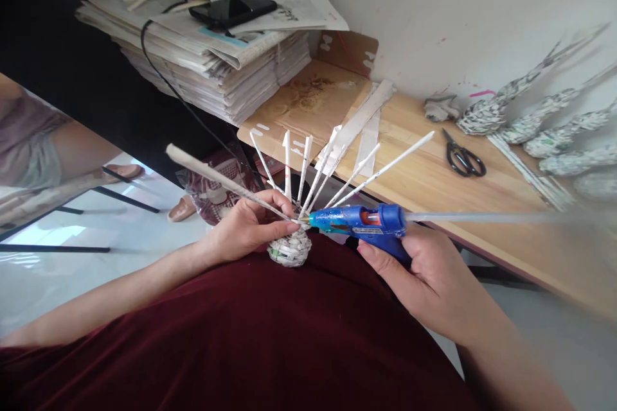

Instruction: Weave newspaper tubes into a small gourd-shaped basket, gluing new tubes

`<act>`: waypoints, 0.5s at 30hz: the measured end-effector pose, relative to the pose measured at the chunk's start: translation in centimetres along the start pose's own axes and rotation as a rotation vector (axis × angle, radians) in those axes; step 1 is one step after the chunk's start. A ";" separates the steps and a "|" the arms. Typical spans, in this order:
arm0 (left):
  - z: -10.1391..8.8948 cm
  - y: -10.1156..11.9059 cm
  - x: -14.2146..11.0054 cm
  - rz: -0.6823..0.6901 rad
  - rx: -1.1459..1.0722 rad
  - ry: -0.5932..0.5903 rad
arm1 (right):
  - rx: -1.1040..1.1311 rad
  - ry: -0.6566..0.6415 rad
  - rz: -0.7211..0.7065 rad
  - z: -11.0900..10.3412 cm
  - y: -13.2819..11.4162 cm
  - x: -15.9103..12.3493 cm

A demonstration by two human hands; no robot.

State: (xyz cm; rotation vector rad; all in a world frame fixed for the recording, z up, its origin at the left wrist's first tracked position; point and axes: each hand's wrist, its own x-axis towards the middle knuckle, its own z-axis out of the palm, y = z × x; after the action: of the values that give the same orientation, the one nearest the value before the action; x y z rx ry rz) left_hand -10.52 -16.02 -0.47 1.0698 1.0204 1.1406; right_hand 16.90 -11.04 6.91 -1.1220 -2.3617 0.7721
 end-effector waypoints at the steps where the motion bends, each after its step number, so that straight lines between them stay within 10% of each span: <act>1: 0.0 0.1 0.0 0.001 0.002 0.003 | -0.031 -0.023 -0.029 0.0 0.0 0.0; 15: 0.2 0.7 -0.1 -0.022 0.055 0.027 | -0.194 -0.046 -0.111 -0.3 0.3 -0.9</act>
State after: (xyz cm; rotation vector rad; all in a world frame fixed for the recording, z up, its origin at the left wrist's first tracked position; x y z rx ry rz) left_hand -10.45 -16.12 0.22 1.0874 1.0875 1.1174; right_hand 17.77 -11.49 6.79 -1.0472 -2.5573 0.5458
